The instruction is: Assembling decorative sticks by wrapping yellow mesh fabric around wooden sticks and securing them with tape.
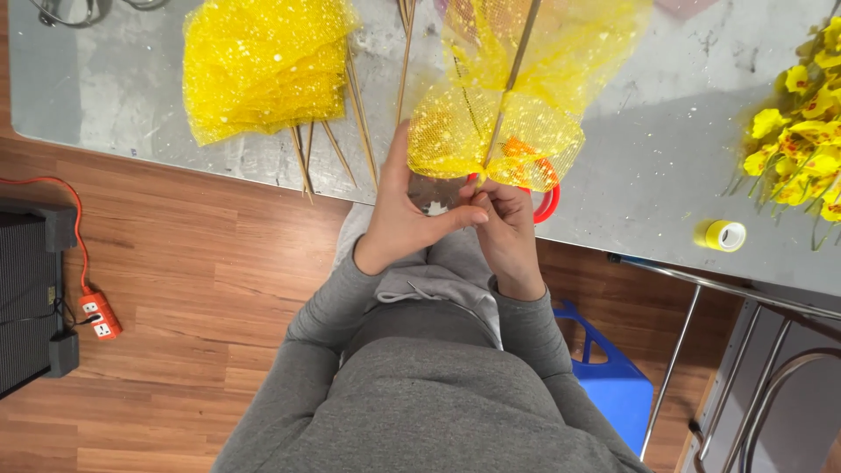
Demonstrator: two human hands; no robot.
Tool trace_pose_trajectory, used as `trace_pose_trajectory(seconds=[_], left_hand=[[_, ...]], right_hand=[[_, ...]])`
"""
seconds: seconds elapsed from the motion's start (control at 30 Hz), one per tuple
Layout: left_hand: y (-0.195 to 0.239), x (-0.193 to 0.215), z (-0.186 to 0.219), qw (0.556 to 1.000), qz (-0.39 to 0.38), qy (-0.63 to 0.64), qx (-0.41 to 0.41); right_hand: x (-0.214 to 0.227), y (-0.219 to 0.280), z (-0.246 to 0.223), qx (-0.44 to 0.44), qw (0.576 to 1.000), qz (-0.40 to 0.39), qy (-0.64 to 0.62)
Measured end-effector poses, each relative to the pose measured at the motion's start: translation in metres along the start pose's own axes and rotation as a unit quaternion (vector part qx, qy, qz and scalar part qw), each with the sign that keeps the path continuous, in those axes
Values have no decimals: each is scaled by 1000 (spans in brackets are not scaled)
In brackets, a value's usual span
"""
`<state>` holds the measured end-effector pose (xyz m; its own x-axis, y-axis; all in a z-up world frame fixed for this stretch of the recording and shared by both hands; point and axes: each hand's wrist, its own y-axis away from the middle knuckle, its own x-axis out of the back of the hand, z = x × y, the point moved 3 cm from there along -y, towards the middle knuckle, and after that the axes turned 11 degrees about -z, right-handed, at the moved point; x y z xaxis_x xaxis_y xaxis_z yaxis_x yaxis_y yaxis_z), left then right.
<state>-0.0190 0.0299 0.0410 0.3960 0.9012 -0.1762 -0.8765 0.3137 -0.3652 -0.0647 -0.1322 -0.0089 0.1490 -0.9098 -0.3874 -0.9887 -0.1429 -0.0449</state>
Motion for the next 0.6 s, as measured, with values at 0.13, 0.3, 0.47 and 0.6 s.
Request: trace_pose_trajectory(seconds=[0.13,0.3,0.47,0.6], left_hand=[[18,-14,-30,998,-1,57,40],[-6,-10,-2,997,-6,36,72],[-1,-17,1,993,63,68,73],[4,-15,1,993,89,27,72]], right_hand=[[-6,0,2,2,1000,-11,-6],[-10,1,6,-2,1000,-11,-15],[-20,-1,-2,-6,1000,-14,11],[-16,0,12,-9,1000,-2,27]])
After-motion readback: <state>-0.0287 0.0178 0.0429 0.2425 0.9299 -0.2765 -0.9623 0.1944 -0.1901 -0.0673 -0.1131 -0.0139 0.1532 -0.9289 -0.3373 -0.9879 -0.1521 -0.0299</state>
